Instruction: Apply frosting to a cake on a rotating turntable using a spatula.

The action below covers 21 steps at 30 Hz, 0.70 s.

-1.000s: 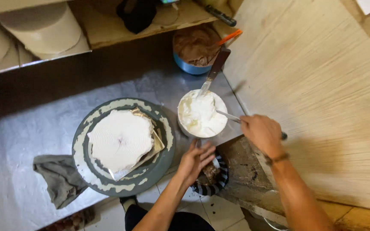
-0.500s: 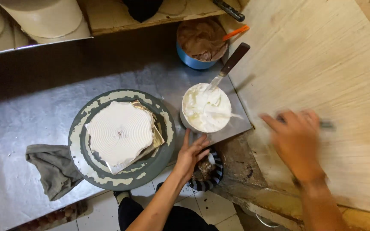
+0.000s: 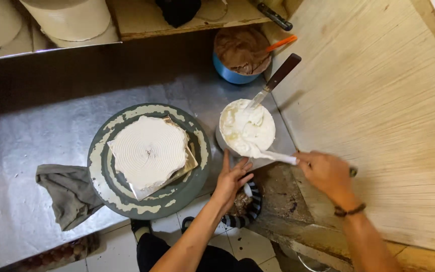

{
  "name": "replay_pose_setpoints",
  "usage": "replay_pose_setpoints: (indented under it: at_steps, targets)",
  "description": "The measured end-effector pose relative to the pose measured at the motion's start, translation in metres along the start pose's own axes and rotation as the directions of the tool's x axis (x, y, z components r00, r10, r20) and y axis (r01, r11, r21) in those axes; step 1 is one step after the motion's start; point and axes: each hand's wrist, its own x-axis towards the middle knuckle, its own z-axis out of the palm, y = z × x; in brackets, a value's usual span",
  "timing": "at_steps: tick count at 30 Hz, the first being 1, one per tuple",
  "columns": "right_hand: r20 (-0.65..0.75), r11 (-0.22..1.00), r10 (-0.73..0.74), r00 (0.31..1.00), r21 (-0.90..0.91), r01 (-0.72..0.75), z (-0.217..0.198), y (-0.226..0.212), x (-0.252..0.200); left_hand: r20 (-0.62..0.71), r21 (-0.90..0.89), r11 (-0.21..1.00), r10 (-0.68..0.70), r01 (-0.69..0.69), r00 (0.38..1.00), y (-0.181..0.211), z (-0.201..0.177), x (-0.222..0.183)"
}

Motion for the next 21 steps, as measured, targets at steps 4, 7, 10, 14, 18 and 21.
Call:
replay_pose_setpoints:
  at_steps: [4, 7, 10, 14, 18, 21]
  targets:
    - [0.1, 0.956, 0.116, 0.988, 0.26, -0.139, 0.008, -0.011, -0.023, -0.009, -0.021, 1.0, 0.012, -0.012, 1.0, 0.008, 0.004, -0.011]
    - [0.214, 0.918, 0.184, 0.959, 0.312, -0.245, -0.006, -0.02, -0.032, -0.028, 0.052, 0.999, -0.011, 0.012, 1.0, 0.001, -0.017, -0.025]
    - [0.075, 0.854, -0.04, 0.996, 0.52, -0.005, -0.03, -0.025, -0.029, -0.031, 0.22, 0.975, -0.036, 0.042, 0.999, 0.002, -0.046, -0.059]
    - [0.047, 0.81, -0.106, 0.993, 0.583, 0.059, -0.091, -0.059, -0.008, -0.216, 0.171, 0.985, 0.055, -0.018, 0.975, 0.031, -0.067, -0.132]
    - [0.001, 0.819, -0.437, 0.9, 0.414, 0.397, -0.155, -0.114, 0.015, -0.421, -0.062, 0.958, 0.228, -0.279, 0.878, 0.018, -0.114, -0.149]
    - [0.044, 0.763, -0.646, 0.762, 0.09, 0.641, -0.194, -0.179, 0.041, -0.431, -0.052, 0.946, 0.268, -0.321, 0.862, 0.031, -0.121, -0.156]
